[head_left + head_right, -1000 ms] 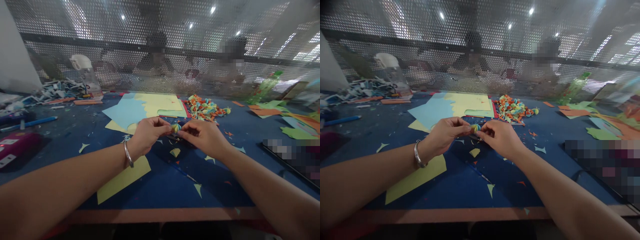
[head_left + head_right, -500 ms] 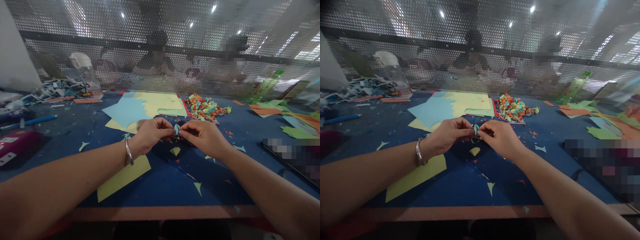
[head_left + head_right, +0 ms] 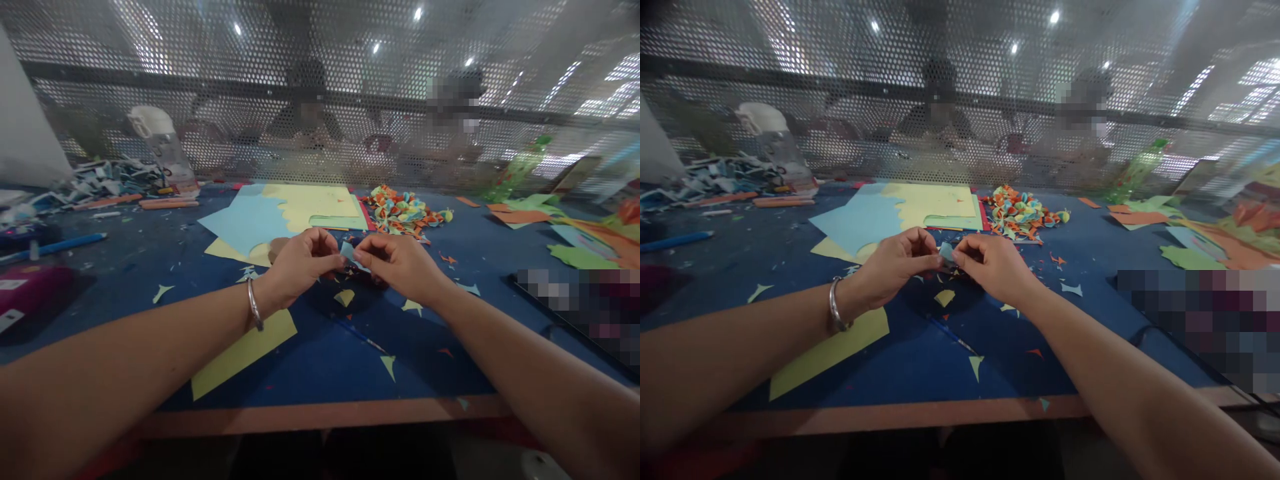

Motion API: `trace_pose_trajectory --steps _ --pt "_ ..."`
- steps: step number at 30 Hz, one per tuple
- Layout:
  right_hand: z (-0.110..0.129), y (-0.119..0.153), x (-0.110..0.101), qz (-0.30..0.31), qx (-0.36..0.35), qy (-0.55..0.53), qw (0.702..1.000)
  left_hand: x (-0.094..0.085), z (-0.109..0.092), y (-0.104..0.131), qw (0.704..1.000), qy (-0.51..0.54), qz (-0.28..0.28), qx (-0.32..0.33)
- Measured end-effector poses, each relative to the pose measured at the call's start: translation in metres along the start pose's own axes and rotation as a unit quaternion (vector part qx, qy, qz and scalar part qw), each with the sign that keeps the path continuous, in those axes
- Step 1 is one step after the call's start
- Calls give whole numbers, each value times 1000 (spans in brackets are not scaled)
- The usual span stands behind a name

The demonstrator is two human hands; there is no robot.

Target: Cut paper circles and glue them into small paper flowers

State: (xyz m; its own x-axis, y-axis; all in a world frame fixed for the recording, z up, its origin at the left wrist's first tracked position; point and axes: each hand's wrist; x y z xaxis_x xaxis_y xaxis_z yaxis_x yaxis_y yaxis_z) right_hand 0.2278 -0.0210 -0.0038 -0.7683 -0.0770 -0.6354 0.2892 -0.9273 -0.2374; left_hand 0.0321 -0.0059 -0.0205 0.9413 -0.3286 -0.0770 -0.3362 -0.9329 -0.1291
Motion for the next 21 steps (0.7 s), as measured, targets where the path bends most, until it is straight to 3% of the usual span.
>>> trace_pose_trajectory --steps 6,9,11,14,17,21 --pt "-6 -2 -4 -15 -28 46 998 -4 3 -4 994 -86 -57 25" --pt "-7 -4 -8 -18 -21 91 995 -9 -1 -5 974 -202 -68 81" --pt "-8 -6 -11 -10 -10 123 992 -11 -5 -2 945 -301 -37 124" --pt "-10 -8 -15 -6 -6 151 989 -11 -10 8 896 -403 72 173" --pt "-10 -8 -18 -10 -16 153 988 -8 -13 17 855 -460 157 183" --pt "-8 -7 -20 15 -22 148 989 -4 -11 19 842 -480 183 167"
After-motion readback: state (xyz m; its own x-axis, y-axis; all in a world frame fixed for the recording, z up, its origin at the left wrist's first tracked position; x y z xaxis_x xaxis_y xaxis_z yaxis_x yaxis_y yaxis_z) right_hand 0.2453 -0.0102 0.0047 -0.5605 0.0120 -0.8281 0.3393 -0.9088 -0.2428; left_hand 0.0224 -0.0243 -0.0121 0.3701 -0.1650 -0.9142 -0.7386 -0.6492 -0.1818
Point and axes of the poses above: each hand's wrist, its own y-axis away from the middle knuckle, its own x-axis out of the palm, z = x × y, and after that the axes turned 3 degrees about -y, right-handed
